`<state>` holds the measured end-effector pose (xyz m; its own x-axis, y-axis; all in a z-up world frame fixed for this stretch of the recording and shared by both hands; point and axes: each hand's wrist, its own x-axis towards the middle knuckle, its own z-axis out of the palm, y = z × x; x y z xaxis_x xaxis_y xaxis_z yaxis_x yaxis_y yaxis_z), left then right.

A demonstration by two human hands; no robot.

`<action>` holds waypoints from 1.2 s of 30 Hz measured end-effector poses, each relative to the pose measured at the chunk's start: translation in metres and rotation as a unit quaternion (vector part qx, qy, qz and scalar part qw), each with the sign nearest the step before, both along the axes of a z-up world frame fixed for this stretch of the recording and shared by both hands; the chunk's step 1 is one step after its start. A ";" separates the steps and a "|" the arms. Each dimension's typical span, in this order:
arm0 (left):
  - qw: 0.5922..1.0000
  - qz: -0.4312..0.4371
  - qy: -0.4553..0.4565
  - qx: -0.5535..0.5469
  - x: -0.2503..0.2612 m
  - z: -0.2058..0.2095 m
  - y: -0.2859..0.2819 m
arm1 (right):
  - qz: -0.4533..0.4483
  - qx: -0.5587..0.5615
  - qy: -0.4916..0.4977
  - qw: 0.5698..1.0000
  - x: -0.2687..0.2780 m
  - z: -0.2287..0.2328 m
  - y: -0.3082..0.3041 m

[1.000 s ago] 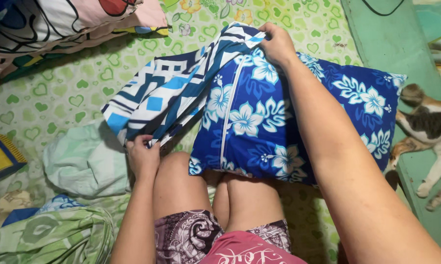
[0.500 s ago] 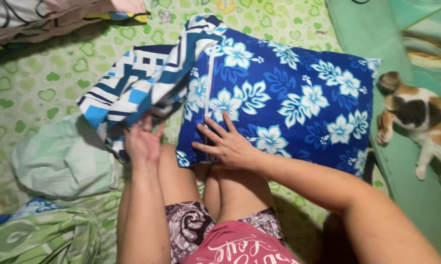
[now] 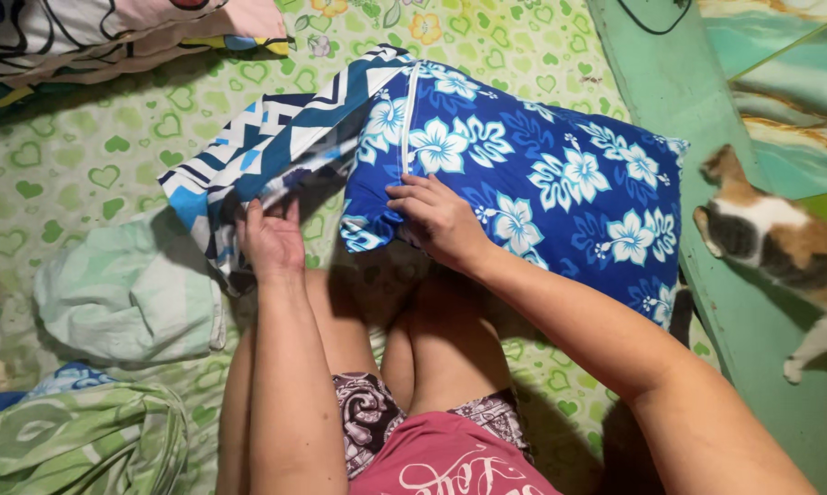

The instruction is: The person inserts a pillow into a blue floral pillowcase, then places a second patterned pillowcase over it. They smooth the fabric and adjust the corners while sitting on a bed.

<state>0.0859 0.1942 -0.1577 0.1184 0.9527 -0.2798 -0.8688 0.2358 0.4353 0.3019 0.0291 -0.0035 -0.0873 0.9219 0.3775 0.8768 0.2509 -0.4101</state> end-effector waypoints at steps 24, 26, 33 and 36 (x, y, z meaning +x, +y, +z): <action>0.553 -0.340 0.679 0.343 0.052 0.049 -0.175 | 0.086 -0.066 0.011 0.994 0.014 -0.063 0.017; 0.559 -0.335 0.654 0.385 0.047 0.049 -0.178 | 0.127 -0.153 0.048 0.979 0.030 -0.056 0.017; 0.443 -0.445 0.710 0.319 0.050 0.115 -0.078 | -0.130 -0.079 0.023 0.988 0.191 -0.032 0.093; 0.543 -0.203 0.715 0.390 0.088 0.118 -0.023 | -0.197 -0.153 -0.017 0.968 0.239 -0.055 0.122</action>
<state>0.1741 0.1711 -0.0399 0.5566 0.8238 0.1076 0.5440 -0.4593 0.7022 0.5405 0.1512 -0.0585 0.2862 0.9544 0.0853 0.8944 -0.2341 -0.3811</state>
